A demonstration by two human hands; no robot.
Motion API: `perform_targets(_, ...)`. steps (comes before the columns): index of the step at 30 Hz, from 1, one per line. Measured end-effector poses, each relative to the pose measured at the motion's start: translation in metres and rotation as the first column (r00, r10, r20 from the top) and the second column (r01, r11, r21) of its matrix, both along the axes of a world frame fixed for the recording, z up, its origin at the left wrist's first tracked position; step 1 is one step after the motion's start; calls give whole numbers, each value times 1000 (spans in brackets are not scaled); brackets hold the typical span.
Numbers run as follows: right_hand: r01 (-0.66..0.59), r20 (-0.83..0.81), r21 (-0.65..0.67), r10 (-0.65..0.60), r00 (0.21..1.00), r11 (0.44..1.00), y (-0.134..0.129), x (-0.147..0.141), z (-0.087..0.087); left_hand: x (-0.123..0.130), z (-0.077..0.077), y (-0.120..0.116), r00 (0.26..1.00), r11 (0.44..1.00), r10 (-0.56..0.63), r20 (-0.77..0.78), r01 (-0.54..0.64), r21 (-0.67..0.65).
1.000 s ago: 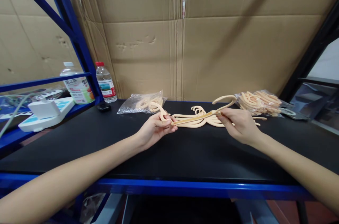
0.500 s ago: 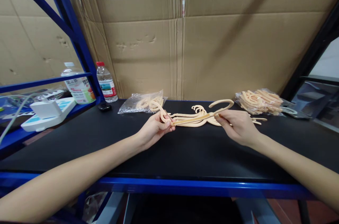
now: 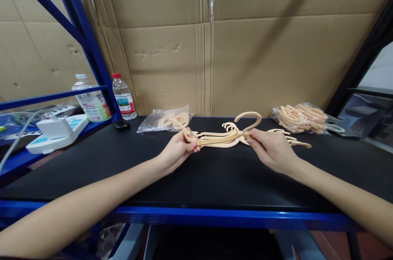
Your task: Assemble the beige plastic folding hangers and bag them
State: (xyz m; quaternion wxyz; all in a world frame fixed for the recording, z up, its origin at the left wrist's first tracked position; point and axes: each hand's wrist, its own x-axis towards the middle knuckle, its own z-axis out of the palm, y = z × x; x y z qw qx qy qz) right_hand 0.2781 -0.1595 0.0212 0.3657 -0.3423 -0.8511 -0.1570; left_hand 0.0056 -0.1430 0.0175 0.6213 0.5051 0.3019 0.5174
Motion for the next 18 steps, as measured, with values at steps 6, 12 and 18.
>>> perform_targets(6,91,-47,-42,-93,995,995,0,0,0,1,2,0,997,997,64,41,-62,-53)
perform_targets(12,93,-136,-194,-121,983,977,0,-2,0,0,1,1,996,995,75,51,-71,-76)
perform_targets(18,145,-178,-221,-187,966,964,14,7,3,1,2,-1,983,986,-136,-126,122,-114)
